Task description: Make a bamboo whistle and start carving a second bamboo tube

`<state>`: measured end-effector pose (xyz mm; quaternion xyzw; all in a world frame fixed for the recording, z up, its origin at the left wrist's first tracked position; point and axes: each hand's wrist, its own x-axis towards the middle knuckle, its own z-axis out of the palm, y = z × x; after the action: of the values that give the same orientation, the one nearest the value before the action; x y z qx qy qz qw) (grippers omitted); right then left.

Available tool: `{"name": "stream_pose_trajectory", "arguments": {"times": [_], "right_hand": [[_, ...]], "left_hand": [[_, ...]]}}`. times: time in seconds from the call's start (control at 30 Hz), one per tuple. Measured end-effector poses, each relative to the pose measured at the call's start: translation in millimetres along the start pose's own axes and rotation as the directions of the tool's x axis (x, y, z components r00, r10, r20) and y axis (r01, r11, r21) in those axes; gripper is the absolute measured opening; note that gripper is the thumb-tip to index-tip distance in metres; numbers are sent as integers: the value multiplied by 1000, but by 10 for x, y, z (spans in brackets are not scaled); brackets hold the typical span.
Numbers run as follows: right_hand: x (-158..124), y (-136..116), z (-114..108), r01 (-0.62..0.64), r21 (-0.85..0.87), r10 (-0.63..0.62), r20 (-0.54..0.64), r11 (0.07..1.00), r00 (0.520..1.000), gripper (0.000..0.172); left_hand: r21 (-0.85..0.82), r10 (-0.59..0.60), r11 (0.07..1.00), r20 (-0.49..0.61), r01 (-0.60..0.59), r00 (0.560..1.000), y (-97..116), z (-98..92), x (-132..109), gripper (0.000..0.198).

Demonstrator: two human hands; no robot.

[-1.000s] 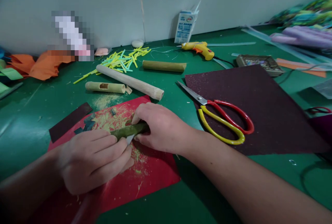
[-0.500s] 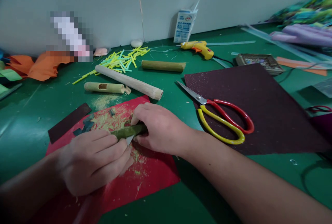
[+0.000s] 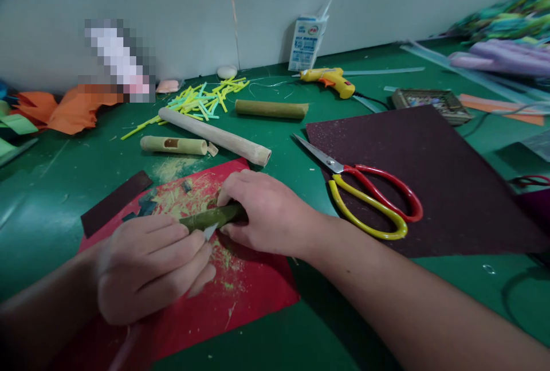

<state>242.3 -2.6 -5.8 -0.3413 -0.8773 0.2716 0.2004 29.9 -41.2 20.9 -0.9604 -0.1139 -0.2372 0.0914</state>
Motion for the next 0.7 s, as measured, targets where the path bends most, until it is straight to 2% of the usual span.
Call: {"name": "stream_pose_trajectory", "arguments": {"times": [0.1,0.17,0.2,0.3,0.37,0.5,0.57,0.7], "right_hand": [[7,10,-17,84,-5,-84,-29,996,996,16],[14,13,-30,110,-20,-111,-43,994,993,17],[16,15,-36,112,-27,-113,-44,993,993,18],[13,22,-48,122,-27,-122,-29,992,992,24],[5,30,-51,138,-19,-138,-25,990,990,27],[-7,50,-48,189,-23,-191,-71,982,979,25],[-3,60,-43,225,-30,-227,-97,974,969,22],[17,64,-41,278,-50,-282,-131,959,950,16]], "left_hand": [[40,-98,994,-103,103,990,-57,-53,-74,6],[21,-198,978,-184,206,963,-109,-51,-135,8],[-18,-271,962,-220,274,937,-135,-38,-164,9],[-176,-416,909,-310,378,855,-193,29,-230,11],[-220,-469,882,-322,417,822,-207,62,-247,12],[-236,-494,868,-316,437,810,-194,68,-224,10],[-240,-537,842,-293,483,791,-181,63,-207,9],[-243,-668,744,-285,622,688,-164,75,-201,6]]}}
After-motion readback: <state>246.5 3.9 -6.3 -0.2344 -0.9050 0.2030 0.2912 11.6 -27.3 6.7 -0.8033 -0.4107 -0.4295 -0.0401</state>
